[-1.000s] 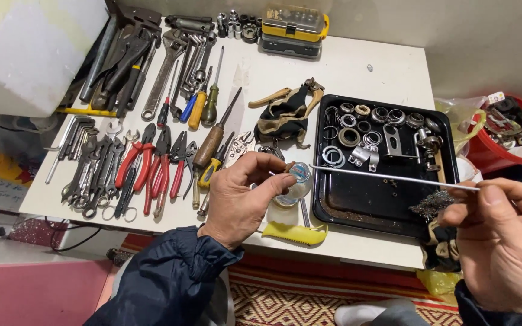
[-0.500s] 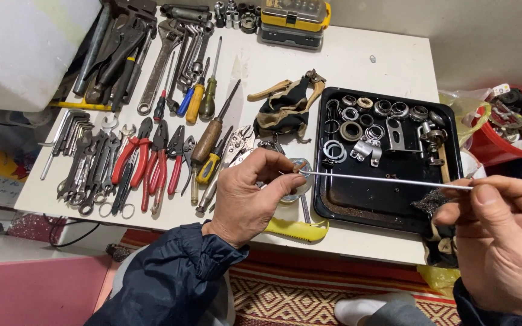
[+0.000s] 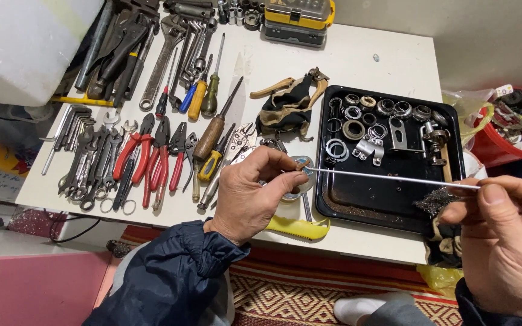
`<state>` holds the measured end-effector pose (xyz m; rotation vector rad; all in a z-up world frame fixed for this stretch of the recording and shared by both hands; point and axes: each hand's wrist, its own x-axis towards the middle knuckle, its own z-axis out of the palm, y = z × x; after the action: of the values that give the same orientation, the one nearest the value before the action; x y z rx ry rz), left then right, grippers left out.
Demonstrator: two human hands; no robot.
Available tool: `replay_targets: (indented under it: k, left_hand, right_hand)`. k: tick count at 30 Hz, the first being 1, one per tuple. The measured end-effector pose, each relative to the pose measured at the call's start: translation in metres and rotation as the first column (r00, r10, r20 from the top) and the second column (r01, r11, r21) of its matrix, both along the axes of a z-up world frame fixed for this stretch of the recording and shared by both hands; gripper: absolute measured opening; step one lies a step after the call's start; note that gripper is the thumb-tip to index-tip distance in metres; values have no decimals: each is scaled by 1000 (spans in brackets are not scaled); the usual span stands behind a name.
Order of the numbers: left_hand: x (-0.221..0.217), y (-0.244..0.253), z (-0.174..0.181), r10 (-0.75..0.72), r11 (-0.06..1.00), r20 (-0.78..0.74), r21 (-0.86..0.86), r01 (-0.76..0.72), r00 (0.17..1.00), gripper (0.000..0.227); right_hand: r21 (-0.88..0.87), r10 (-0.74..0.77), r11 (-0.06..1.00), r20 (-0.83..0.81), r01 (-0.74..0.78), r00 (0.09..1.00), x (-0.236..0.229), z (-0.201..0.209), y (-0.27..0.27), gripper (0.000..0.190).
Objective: The person sits at a workbench and cleans small metal parts using a wire brush and a liquid from a plastic bottle. They repeatedly dip the brush into the bottle, scrub the parts, and wipe them with a cloth.
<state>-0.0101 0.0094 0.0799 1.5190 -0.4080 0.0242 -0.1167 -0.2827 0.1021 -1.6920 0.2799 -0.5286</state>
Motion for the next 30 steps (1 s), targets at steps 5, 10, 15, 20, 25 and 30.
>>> replay_targets:
  k: [5,10,15,20,25,30]
  left_hand:
    - [-1,0,0,-10,1000,-35,-7,9,999,13]
    - [-1,1,2,-30,999,-29,-35,29,999,16]
    - [-2,-1,2,-38,997,-110,-75,30,993,18]
    - [-2,0,0,-39,994,-90,-102,29,995,17]
    - [-3,-1,0,-46,987,-98,-158,30,994,18]
    - [-3,1,-1,-53,985,-186,-173,20,981,15]
  right_hand:
    - [53,31,998,26,-32,999,1,1,0,18]
    - [41,-3,999,19,2,1000,1,0,1,18]
    - [50,26,998,17,-27,1000,1,0,1,18]
    - [65,-21,998,-17,22,1000,3,-2,-7,19]
    - [60,2,998,-5,-2,1000,1,4,2,20]
    - [54,1,999,12,-2,1000,2,1,0,18]
